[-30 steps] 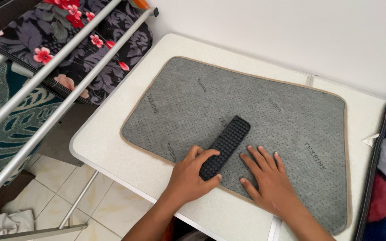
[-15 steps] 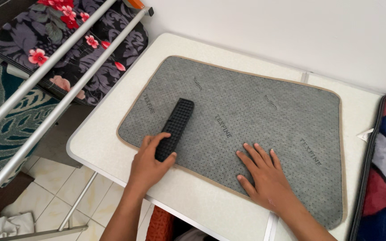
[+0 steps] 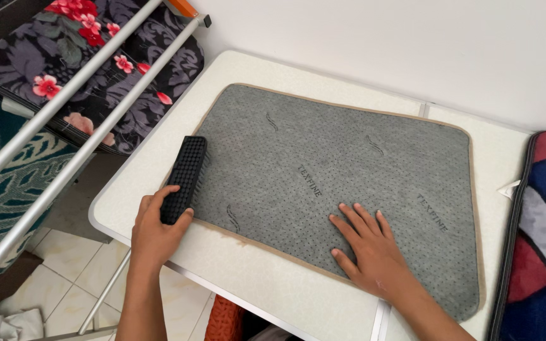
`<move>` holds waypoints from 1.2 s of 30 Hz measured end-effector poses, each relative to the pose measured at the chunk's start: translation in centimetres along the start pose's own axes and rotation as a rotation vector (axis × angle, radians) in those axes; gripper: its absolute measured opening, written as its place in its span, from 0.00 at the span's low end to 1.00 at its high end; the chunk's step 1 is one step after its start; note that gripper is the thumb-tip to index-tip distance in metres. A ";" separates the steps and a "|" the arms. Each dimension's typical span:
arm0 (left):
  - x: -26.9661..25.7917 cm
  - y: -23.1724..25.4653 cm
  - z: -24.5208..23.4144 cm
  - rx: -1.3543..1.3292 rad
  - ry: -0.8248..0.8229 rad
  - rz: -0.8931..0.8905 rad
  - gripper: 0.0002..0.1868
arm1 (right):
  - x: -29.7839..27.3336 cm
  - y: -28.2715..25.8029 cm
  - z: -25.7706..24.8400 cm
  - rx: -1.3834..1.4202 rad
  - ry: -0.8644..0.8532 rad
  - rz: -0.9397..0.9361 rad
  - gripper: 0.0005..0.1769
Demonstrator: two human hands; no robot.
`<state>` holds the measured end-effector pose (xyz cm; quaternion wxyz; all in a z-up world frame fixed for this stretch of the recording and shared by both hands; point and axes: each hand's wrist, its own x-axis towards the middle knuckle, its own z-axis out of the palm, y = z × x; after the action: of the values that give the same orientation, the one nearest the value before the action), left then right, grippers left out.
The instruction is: The person uses a black brush to clean a gray textured mat placed on a white table. They systematically brush the surface in back-and-forth motions, then flip the mat over to brush the beige, furry underside. The person continues brushing the second side before lifting the mat at the end of the clip.
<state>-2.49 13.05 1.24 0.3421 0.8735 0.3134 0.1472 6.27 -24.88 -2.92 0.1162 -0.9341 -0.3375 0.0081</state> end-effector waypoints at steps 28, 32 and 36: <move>-2.7 9.3 4.8 -0.317 -0.194 0.441 0.32 | 3.9 8.1 -1.3 -0.031 0.760 -0.602 0.06; -3.5 14.7 11.1 -0.339 -0.405 0.566 0.34 | 4.2 8.8 0.6 0.238 0.829 -0.424 0.10; -3.8 17.3 14.8 -0.265 -0.467 0.623 0.42 | 4.5 8.5 0.4 0.459 0.689 -0.070 0.13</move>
<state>9.36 -6.73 2.36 0.4526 0.8850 -0.0738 0.0804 15.08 -28.28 -4.88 0.4278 -0.8200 -0.2998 -0.2339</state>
